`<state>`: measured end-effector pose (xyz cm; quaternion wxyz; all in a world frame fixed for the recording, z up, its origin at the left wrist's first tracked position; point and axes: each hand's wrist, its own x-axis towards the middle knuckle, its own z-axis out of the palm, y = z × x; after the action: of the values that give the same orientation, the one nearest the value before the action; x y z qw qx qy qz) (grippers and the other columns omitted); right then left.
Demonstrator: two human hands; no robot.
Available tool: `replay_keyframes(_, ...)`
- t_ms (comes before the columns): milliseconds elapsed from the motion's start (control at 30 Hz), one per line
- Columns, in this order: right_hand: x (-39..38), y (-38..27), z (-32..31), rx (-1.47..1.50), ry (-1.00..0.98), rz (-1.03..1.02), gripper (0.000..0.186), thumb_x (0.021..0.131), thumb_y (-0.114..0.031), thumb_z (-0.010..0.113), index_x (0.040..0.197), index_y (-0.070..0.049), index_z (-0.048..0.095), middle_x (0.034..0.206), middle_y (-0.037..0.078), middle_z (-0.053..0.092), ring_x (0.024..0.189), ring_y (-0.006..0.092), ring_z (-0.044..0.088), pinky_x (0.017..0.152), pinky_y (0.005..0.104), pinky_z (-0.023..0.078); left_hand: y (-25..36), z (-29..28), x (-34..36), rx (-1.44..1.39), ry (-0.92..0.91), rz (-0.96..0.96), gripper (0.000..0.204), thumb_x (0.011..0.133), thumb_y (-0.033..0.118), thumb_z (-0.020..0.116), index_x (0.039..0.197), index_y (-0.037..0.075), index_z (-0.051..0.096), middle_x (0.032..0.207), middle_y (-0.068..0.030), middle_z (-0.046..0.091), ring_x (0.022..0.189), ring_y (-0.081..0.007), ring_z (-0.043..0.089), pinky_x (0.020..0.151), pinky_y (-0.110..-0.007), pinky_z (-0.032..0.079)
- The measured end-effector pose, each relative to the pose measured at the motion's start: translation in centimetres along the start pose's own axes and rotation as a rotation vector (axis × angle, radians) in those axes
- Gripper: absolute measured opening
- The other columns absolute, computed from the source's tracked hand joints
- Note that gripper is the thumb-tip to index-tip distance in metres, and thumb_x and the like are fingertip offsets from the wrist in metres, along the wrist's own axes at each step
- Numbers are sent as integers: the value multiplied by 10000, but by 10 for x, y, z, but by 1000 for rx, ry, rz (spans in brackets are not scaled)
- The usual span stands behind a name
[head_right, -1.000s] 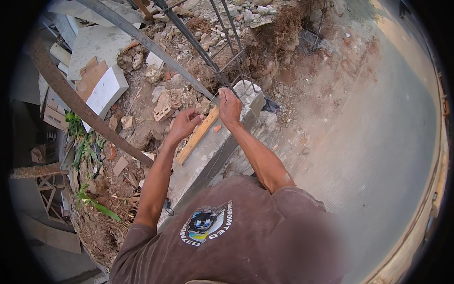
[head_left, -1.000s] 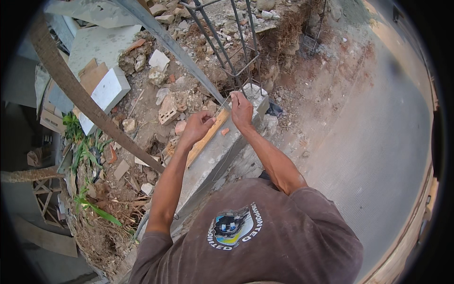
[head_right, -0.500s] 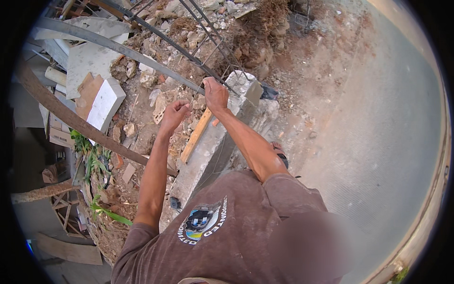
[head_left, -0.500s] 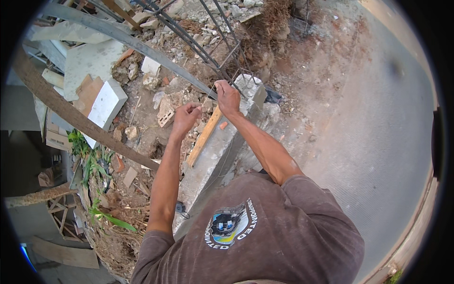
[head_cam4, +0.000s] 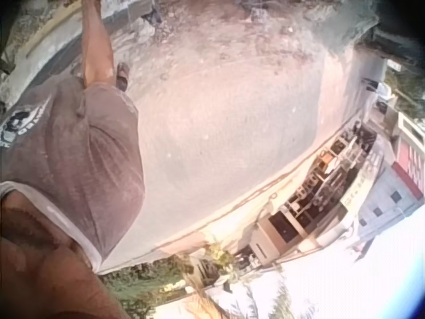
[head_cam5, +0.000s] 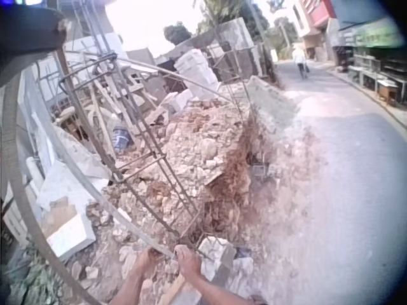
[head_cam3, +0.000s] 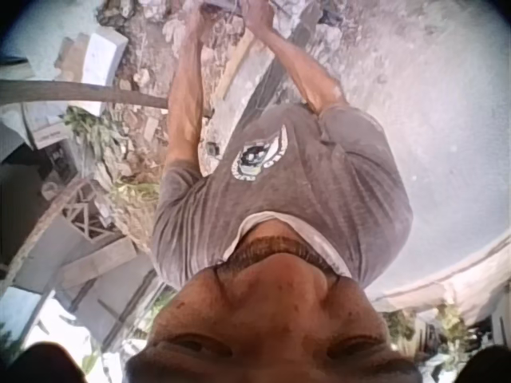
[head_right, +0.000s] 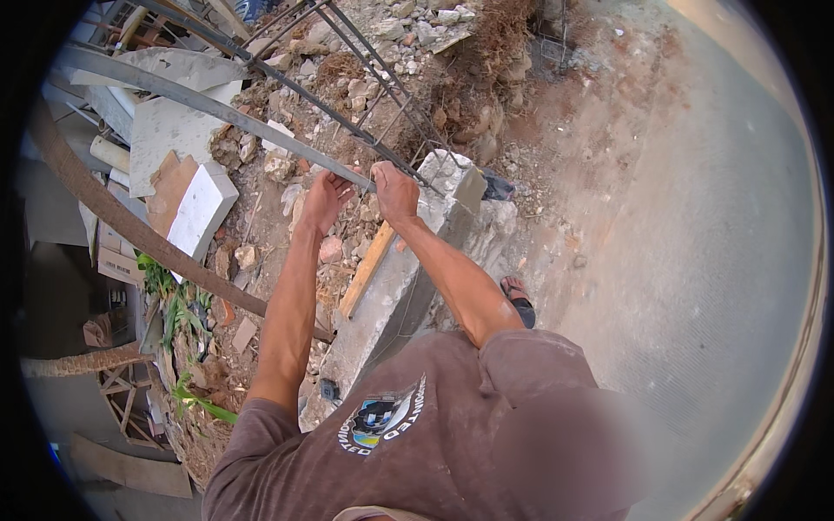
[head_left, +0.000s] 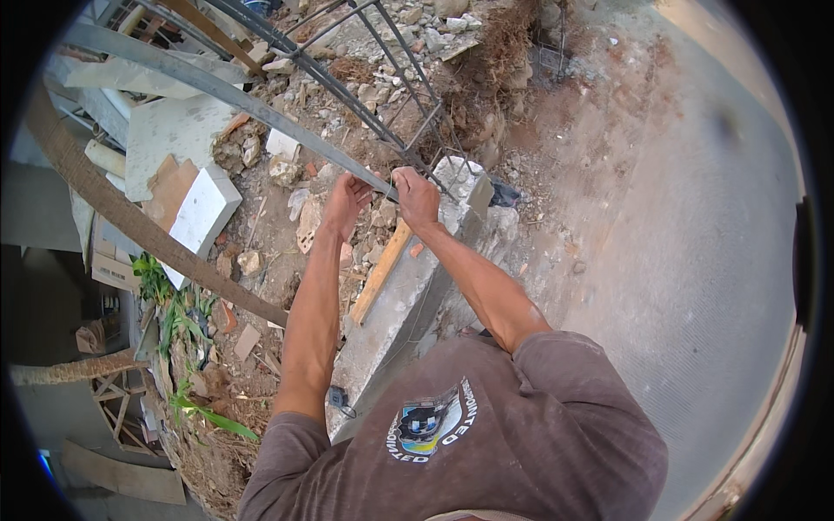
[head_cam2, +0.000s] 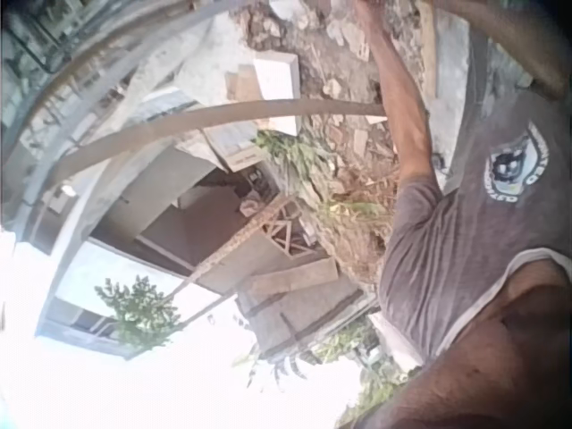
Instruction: The person measures a vertical metal rebar column using a tape measure and then ties a thin wire around the rebar. The person wraps the wire around the rebar multiple times and twists it to secure it.
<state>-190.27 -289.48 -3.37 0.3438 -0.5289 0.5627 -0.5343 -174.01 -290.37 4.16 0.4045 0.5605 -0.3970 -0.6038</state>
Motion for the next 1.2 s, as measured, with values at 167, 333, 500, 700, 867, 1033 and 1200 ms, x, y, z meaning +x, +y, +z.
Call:
replay_keyframes(167,3,4,6,-17,37,-57,153,995,-261,626,1012,-134,712,851,121,728,780,347,713,674,467,535,10,-7,26,178,-212,-117,508,1099,476,329,1087,109,680,1135,-43,711,1101,-163,606,989,-390,427)
replay_keyframes(333,10,8,2,-65,30,-101,153,988,-273,633,974,-143,712,801,112,717,723,347,705,644,458,536,17,-12,45,287,-343,-153,505,1059,501,417,970,113,728,1019,-13,723,1026,-160,599,967,-389,397)
replay_keyframes(500,9,3,-1,-123,11,-104,188,993,-298,624,966,-133,711,770,127,706,717,350,706,642,465,538,16,-12,51,204,-369,-184,451,1035,414,493,950,54,752,991,-61,746,973,-185,637,915,-360,442)
replay_keyframes(700,8,8,-2,-179,-15,-85,198,1002,-301,614,972,-126,702,755,132,707,713,349,710,647,474,537,7,-14,67,203,-338,-242,352,1032,288,551,950,20,764,968,-94,763,949,-225,687,935,-380,488)
replay_keyframes(867,8,12,2,-185,4,-104,201,1001,-315,613,986,-139,709,764,126,717,715,347,714,648,474,541,1,-21,71,143,-358,-261,345,1024,302,578,965,22,771,987,-88,766,983,-237,683,969,-387,470)
replay_keyframes(1033,7,8,1,-166,14,-60,196,1002,-311,609,1008,-154,725,752,107,721,707,334,717,642,459,548,-11,-19,64,-1,-320,-244,301,1015,329,595,972,75,751,1023,-71,758,1013,-244,655,932,-443,461)
replay_keyframes(1200,5,0,1,-59,46,-18,208,994,-315,593,971,-157,727,783,120,722,763,355,717,668,488,552,-13,-14,57,-102,-277,-302,210,986,336,640,987,134,697,1001,-43,737,999,-242,660,961,-565,461)
